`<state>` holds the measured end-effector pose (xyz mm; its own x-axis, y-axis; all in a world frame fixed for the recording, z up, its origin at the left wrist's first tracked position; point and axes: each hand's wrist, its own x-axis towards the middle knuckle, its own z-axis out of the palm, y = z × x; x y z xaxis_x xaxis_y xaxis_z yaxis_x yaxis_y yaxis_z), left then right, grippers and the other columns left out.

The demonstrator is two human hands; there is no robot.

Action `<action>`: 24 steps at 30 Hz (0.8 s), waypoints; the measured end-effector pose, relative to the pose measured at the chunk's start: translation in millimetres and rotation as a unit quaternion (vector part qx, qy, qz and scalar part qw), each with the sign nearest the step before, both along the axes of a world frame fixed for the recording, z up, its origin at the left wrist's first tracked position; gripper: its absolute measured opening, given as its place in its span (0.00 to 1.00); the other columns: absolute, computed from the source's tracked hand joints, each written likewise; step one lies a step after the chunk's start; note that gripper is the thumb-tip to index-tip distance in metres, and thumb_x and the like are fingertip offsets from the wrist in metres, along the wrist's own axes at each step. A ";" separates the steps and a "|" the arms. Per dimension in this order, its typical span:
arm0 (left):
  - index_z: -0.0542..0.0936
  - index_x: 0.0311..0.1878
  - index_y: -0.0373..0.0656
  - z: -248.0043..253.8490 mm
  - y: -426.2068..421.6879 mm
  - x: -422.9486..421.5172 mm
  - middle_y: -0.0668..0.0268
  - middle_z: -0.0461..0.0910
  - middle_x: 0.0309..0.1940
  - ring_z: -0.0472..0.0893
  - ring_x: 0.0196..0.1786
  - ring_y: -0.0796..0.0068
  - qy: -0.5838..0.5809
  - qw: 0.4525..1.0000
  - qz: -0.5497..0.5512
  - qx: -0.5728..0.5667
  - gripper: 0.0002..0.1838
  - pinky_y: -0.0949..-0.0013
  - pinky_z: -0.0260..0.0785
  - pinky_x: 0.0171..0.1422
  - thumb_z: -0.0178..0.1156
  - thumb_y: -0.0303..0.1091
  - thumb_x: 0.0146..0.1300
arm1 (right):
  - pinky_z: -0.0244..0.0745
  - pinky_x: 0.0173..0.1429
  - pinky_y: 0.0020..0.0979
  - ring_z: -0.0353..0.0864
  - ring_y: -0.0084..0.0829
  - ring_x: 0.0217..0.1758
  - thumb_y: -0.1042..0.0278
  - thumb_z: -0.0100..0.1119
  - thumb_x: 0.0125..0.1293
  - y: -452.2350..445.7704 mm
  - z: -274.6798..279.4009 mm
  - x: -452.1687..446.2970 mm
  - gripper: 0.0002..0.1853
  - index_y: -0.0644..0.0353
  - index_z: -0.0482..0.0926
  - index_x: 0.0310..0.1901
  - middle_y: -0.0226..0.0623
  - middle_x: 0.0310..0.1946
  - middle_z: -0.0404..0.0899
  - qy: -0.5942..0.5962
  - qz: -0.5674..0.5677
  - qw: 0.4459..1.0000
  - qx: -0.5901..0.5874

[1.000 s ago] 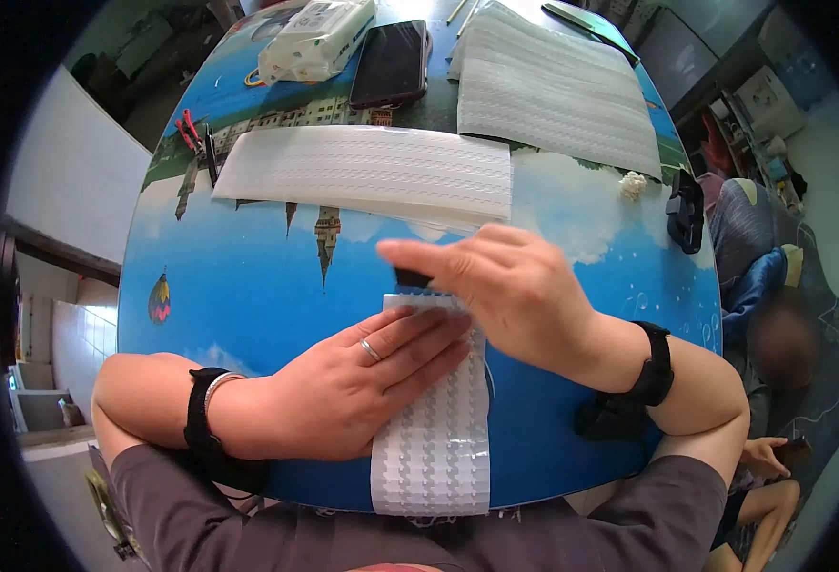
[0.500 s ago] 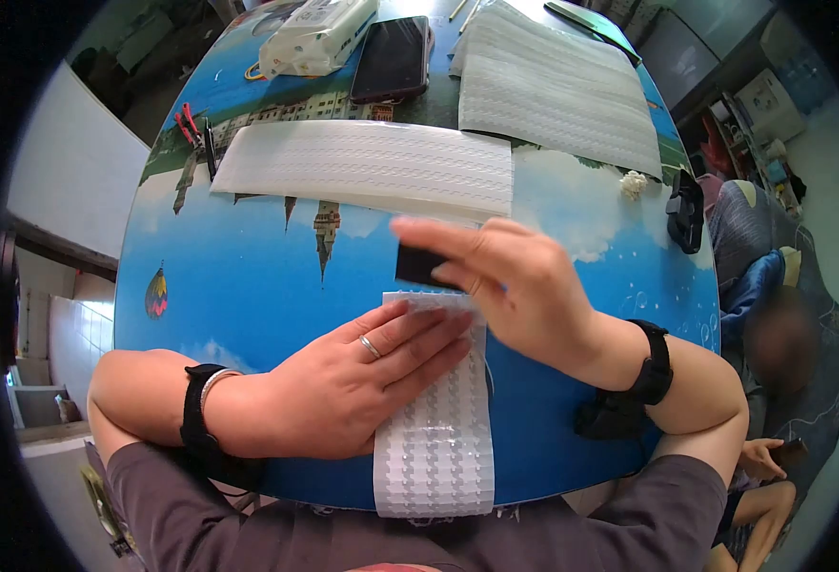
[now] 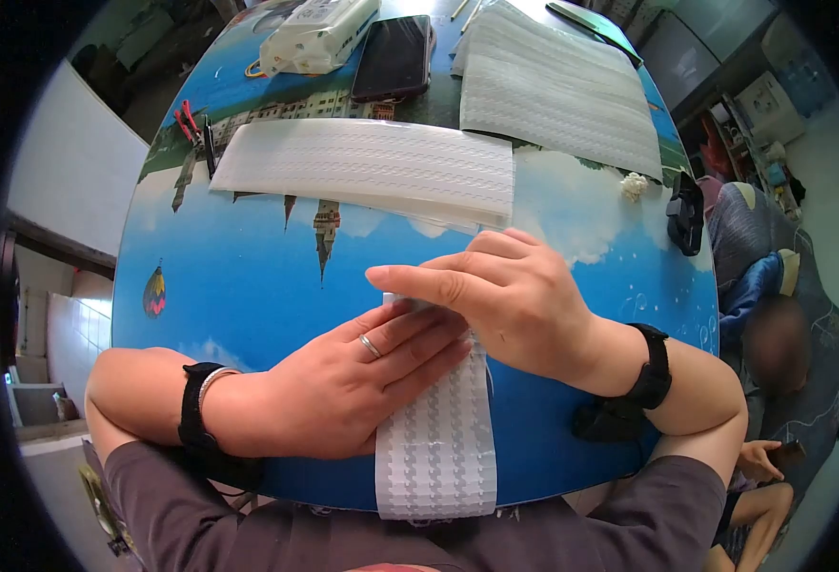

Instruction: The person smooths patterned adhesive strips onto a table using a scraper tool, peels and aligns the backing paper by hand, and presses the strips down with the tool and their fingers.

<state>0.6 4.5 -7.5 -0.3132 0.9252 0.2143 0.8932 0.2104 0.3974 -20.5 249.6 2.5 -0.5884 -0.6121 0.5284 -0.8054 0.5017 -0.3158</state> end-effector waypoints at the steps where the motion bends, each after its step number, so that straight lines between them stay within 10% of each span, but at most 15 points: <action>1: 0.67 0.80 0.31 -0.3 0.1 0.0 0.47 0.64 0.81 0.60 0.85 0.50 -0.001 1.000 0.000 0.002 0.44 0.45 0.48 0.91 0.64 0.33 0.58 | 0.78 0.44 0.30 0.83 0.25 0.36 0.82 0.69 0.61 0.0 3.8 1.6 0.31 0.46 0.87 0.66 0.24 0.45 0.92 0.008 -0.001 1.000 0.028; 6: 0.67 0.79 0.31 3.2 0.4 -0.4 0.46 0.65 0.80 0.61 0.85 0.50 -0.011 1.000 -0.005 -0.004 0.43 0.45 0.49 0.90 0.64 0.33 0.58 | 0.75 0.43 0.28 0.83 0.24 0.37 0.79 0.68 0.63 -2.1 -5.6 -7.0 0.30 0.44 0.87 0.66 0.21 0.43 0.92 -0.075 -0.041 0.986 -0.143; 11: 0.67 0.79 0.31 0.0 0.7 -0.1 0.49 0.64 0.81 0.62 0.83 0.50 -0.012 1.000 0.003 0.010 0.43 0.46 0.53 0.88 0.65 0.32 0.58 | 0.79 0.47 0.34 0.85 0.30 0.37 0.83 0.67 0.64 -1.3 8.5 4.2 0.29 0.47 0.87 0.66 0.25 0.42 0.92 -0.027 -0.007 0.999 0.022; 16: 0.69 0.78 0.32 4.7 -1.8 -1.5 0.48 0.65 0.80 0.64 0.82 0.50 0.027 1.000 0.003 -0.015 0.43 0.45 0.56 0.87 0.67 0.34 0.58 | 0.76 0.46 0.30 0.84 0.27 0.36 0.79 0.68 0.65 1.8 -2.6 -5.5 0.27 0.46 0.87 0.66 0.22 0.41 0.92 -0.052 -0.043 0.989 -0.128; 24: 0.69 0.78 0.33 8.3 -4.1 -3.9 0.49 0.65 0.80 0.65 0.82 0.50 0.053 0.998 0.012 -0.027 0.46 0.45 0.57 0.86 0.71 0.41 0.56 | 0.76 0.48 0.30 0.84 0.27 0.38 0.79 0.67 0.65 10.1 2.3 -0.6 0.27 0.48 0.86 0.66 0.26 0.52 0.92 -0.016 -0.017 1.000 0.021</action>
<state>-3.3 0.4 0.8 -0.3145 0.9285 0.1973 0.9238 0.2516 0.2887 -21.1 259.7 4.8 -0.6258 -0.6126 0.4828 -0.7772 0.5419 -0.3199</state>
